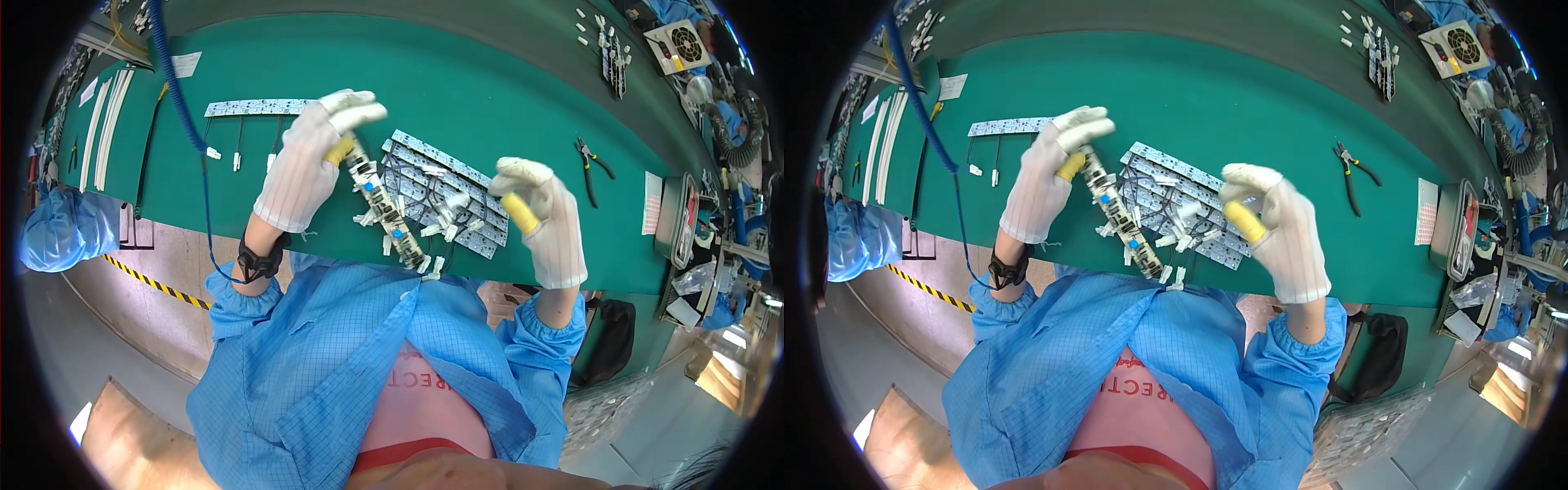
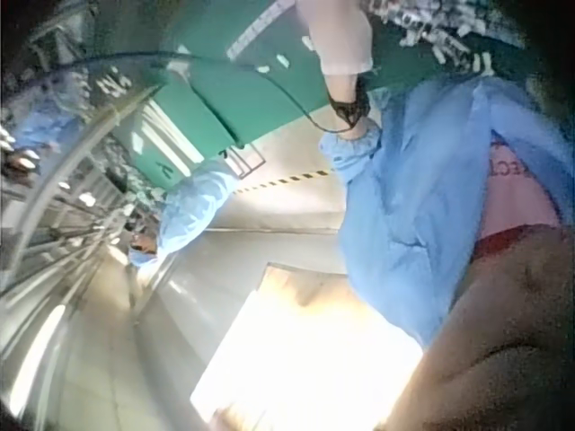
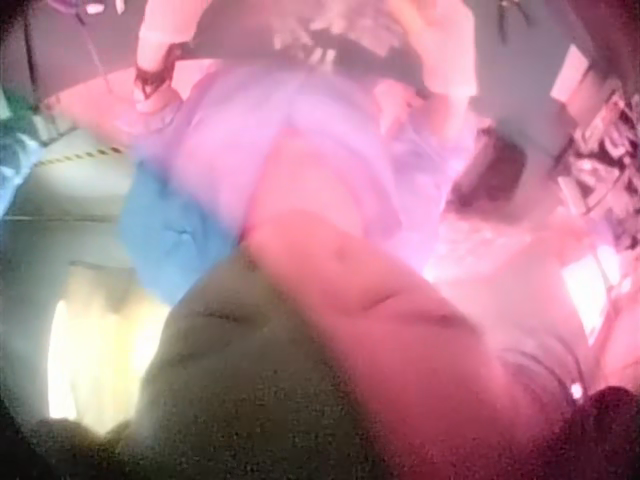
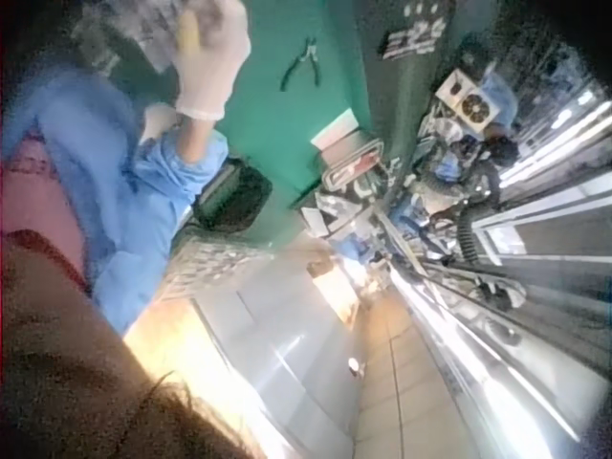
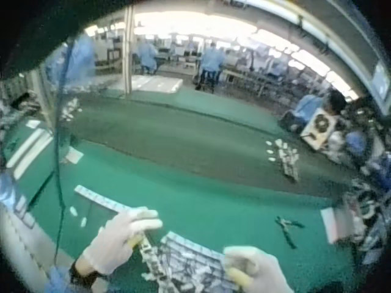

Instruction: Inspecting and sorting strips of printed circuit boards at a manual assembly station.

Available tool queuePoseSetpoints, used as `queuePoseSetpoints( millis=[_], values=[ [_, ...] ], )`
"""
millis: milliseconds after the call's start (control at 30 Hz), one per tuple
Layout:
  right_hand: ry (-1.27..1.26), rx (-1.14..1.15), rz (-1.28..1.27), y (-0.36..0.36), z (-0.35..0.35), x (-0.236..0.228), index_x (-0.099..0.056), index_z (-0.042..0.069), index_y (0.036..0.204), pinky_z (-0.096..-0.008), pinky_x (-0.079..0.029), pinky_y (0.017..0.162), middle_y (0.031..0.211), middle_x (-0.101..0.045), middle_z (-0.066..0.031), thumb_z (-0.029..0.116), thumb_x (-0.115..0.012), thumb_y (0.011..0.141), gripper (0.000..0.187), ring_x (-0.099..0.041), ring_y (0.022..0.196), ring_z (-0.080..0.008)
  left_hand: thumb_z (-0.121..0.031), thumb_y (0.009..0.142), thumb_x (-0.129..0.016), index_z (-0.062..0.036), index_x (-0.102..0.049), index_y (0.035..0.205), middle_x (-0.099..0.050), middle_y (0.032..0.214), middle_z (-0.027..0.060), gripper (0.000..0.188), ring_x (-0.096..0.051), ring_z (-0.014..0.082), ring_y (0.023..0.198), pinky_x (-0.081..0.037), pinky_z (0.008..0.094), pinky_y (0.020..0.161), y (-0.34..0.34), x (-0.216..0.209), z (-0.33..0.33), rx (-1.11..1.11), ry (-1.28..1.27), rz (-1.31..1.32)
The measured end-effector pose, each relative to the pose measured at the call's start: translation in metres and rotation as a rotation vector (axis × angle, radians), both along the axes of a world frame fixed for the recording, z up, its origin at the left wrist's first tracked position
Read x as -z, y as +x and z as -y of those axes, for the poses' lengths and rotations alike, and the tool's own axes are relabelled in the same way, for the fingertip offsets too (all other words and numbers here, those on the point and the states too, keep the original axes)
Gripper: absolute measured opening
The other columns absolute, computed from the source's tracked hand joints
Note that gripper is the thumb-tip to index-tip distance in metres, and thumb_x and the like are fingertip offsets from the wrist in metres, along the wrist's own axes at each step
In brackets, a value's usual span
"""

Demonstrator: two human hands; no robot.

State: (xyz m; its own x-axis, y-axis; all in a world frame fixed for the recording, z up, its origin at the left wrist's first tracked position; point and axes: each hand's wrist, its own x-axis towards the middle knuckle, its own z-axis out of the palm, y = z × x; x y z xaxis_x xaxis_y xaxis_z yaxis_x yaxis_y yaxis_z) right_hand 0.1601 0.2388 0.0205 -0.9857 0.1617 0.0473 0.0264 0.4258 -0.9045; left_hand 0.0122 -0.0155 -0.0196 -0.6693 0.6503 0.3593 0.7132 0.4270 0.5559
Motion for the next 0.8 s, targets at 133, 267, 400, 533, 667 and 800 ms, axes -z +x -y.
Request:
queuePoseSetpoints(
  millis=[133, 267, 400, 533, 667, 800],
  values=[
    [0.172, -0.155, -0.018, 0.004, 0.008, 0.002, -0.059, 0.004, 0.111, -0.0305, -0.050, 0.075, 0.089, -0.066, -0.0085, 0.026, -0.067, 0.085, 0.035, -0.064, 0.084, -0.0180, 0.017, 0.066, -0.048, -0.0167, -0.059, 0.120, -0.050, 0.133, 0.0081, 0.065, -0.043, 0.0324, 0.127, -0.038, 0.0407, 0.104, 0.006, 0.002, -0.002, 0.138, -0.218, -0.099],
    [0.171, -0.128, -0.013, 0.004, 0.009, 0.003, -0.060, 0.004, 0.109, -0.0299, -0.051, 0.076, 0.090, -0.067, -0.0093, 0.028, -0.070, 0.080, 0.038, -0.065, 0.082, -0.0199, 0.016, 0.067, -0.049, -0.0153, -0.059, 0.119, -0.051, 0.133, 0.0070, 0.062, -0.041, 0.0325, 0.129, -0.038, 0.0421, 0.105, 0.004, -0.003, 0.006, 0.110, -0.270, -0.079],
    [0.218, -0.176, -0.060, 0.007, 0.004, 0.005, -0.060, 0.007, 0.109, -0.0312, -0.052, 0.076, 0.095, -0.067, -0.0093, 0.027, -0.074, 0.075, 0.042, -0.066, 0.084, -0.0214, 0.006, 0.071, -0.062, -0.0151, -0.060, 0.116, -0.052, 0.130, 0.0046, 0.049, -0.041, 0.0318, 0.129, -0.038, 0.0433, 0.104, 0.000, -0.007, 0.028, 0.088, -0.199, 0.104],
    [0.317, -0.348, -0.066, 0.004, 0.017, 0.002, -0.060, 0.010, 0.109, -0.0355, -0.052, 0.078, 0.107, -0.065, -0.0085, 0.023, -0.076, 0.072, 0.043, -0.063, 0.095, -0.0262, -0.005, 0.071, -0.070, -0.0138, -0.062, 0.107, -0.053, 0.130, 0.0042, 0.038, -0.039, 0.0309, 0.131, -0.034, 0.0448, 0.108, 0.000, 0.018, 0.037, 0.116, -0.275, 0.026],
    [0.361, -0.333, -0.098, 0.003, 0.017, 0.000, -0.059, 0.009, 0.113, -0.0359, -0.051, 0.082, 0.106, -0.065, -0.0100, 0.024, -0.076, 0.072, 0.046, -0.062, 0.096, -0.0269, -0.002, 0.075, -0.066, -0.0114, -0.065, 0.101, -0.062, 0.114, 0.0083, 0.028, -0.054, 0.0305, 0.115, -0.045, 0.0413, 0.095, -0.013, 0.012, 0.045, 0.089, 0.026, -0.024],
    [-0.012, -0.096, -0.215, 0.006, 0.006, -0.003, -0.047, 0.000, 0.128, -0.0362, -0.046, 0.090, 0.113, -0.059, -0.0154, 0.054, -0.064, 0.080, 0.075, -0.059, 0.104, -0.0249, 0.001, 0.081, -0.064, -0.0038, -0.066, 0.104, -0.065, 0.095, 0.0106, 0.023, -0.061, 0.0150, 0.075, -0.051, 0.0269, 0.064, 0.003, -0.019, 0.043, -0.021, 0.514, 0.368]
  ],
)
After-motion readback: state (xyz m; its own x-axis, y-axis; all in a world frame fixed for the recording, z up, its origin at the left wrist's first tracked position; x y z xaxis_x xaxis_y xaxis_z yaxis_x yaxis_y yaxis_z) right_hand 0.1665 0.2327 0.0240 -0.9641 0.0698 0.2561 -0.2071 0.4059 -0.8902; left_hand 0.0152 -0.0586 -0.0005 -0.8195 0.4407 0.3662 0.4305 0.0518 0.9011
